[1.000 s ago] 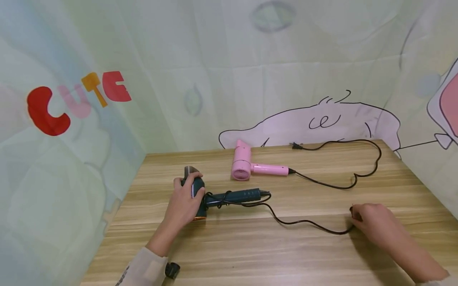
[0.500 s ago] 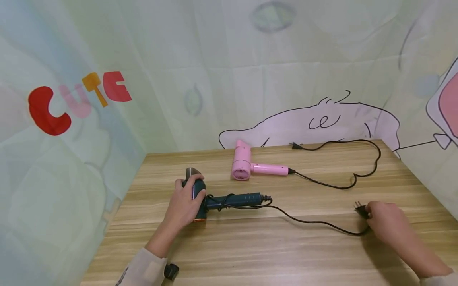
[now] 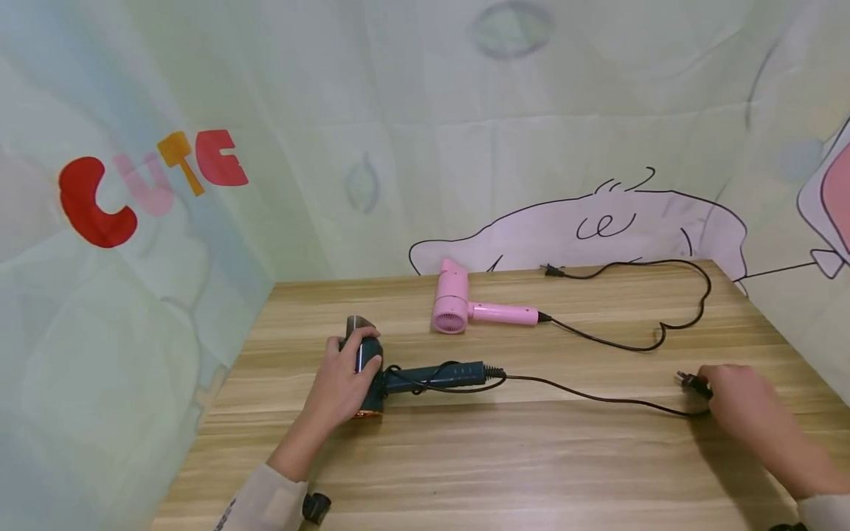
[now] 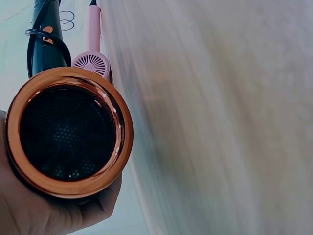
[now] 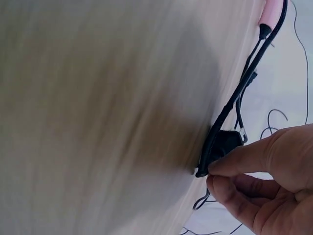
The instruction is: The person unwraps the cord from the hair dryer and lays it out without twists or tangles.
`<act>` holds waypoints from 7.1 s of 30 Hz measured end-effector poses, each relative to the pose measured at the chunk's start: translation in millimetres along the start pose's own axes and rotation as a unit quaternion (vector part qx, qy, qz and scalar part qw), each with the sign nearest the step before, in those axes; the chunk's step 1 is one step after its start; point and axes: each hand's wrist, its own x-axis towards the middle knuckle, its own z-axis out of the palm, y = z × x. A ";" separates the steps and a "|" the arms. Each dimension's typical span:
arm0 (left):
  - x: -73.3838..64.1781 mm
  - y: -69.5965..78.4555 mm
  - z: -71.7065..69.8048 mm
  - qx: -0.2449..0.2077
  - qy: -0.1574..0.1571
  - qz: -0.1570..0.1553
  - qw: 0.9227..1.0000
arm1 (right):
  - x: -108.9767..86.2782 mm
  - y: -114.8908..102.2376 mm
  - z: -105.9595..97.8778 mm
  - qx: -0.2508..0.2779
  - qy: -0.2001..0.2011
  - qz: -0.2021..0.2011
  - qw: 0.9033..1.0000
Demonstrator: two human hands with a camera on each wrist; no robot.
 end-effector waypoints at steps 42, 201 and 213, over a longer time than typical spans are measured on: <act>0.7 17.0 7.8 0.002 -0.011 -0.029 1.000 | 27.2 -165.5 22.5 0.033 -0.037 -0.106 0.993; -3.4 22.5 -1.0 -0.050 -0.008 0.022 0.998 | 46.6 -192.6 36.1 -0.032 0.053 -0.153 0.986; -3.5 21.5 3.5 -0.024 -0.018 0.028 0.999 | 56.7 -197.0 30.1 -0.015 0.094 -0.138 0.986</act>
